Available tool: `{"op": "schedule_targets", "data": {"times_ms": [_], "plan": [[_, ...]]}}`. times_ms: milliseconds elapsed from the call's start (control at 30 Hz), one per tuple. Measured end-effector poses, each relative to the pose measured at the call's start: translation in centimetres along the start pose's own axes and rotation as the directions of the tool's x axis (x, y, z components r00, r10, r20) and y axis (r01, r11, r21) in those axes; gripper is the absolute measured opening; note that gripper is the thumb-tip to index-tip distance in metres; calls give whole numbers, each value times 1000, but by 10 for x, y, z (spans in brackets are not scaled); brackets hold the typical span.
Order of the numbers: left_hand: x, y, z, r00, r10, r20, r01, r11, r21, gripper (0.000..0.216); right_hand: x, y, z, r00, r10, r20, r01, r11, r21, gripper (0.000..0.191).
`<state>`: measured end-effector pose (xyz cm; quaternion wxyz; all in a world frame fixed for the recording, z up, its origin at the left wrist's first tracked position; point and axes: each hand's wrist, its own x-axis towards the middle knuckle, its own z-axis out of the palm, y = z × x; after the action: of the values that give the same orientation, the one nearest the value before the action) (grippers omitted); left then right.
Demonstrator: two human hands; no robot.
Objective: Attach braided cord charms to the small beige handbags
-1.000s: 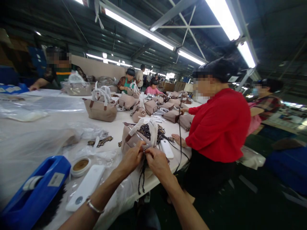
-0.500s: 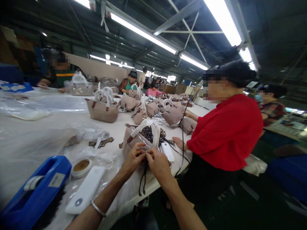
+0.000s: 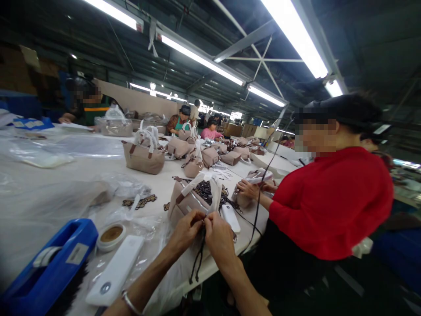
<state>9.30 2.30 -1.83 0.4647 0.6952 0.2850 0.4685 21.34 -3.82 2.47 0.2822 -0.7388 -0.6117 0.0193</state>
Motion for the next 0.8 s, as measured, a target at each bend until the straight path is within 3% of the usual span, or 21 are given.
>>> {"op": "schedule_targets", "data": {"times_ms": [167, 300, 433, 567, 733, 800], "plan": [[0, 5, -1, 1000, 2, 11, -3, 998, 70, 10, -6, 1, 1, 999, -9, -42, 12, 997, 75, 21], [2, 3, -1, 998, 48, -51, -42, 993, 109, 14, -3, 7, -2, 999, 22, -37, -15, 986, 163, 18], [5, 4, -4, 999, 49, -21, -49, 999, 7, 10, 6, 19, -8, 993, 72, -93, -51, 975, 215, 23], [8, 4, -5, 999, -14, 42, 16, 998, -53, 13, 13, 24, -10, 998, -12, -56, 25, 971, 236, 29], [21, 2, -4, 998, -42, -53, 46, 997, 69, 14, 14, 22, -6, 996, -83, -44, 92, 945, 314, 28], [28, 6, -5, 999, -15, -41, 22, 983, 182, 11, 14, 22, -4, 994, -96, -50, 108, 928, 357, 26]]}}
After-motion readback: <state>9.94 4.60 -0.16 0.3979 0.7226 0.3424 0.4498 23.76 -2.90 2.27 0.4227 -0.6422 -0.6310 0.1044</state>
